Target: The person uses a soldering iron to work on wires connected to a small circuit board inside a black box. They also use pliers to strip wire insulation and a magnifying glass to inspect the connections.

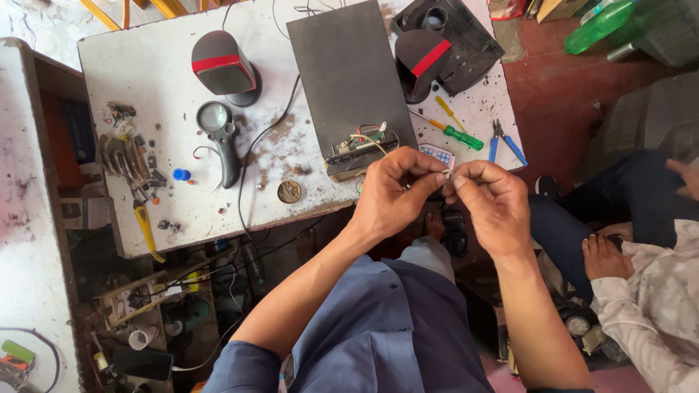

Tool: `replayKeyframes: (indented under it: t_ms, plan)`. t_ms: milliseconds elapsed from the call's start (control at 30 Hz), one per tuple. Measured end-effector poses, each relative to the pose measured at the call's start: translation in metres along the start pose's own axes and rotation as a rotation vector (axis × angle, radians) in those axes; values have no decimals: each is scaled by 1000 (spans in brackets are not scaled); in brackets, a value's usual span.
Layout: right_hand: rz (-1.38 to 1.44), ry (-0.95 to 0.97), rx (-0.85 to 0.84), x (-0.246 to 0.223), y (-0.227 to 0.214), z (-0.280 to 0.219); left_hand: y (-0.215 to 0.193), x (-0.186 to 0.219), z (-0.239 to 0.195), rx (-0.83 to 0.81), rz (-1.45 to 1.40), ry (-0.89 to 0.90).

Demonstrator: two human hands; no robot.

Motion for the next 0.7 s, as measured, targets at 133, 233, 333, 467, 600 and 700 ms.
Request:
replayKeyframes:
  t_ms: [133,233,333,467,600,700]
  plan:
    - [-291,-190,163,-16,7,-13,-1,-4,-1,45,48,-22]
    - [-638,-578,325,-40,18,-26,-2,-5,0,52,74,-52]
    - [-813,-691,395,-50,29,-27,-1,-3,0,63,57,-25]
    - [-950,-861,357,-58,39,-23,-2,0,0,53,101,16]
    - [-887,-784,324,-52,38,-21,-3,2,1,38,133,71]
    - [-519,-295,294,-31,22,-13,-2,2,1,20,121,97]
Point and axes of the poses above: each hand's wrist, its own z-axis towards the middle knuckle, its own y-axis out of the palm, x = y × z, the point moved 4 cm from there along z, towards the middle knuckle, and after that the axes turned 10 degrees about y, right-handed, at the moved point
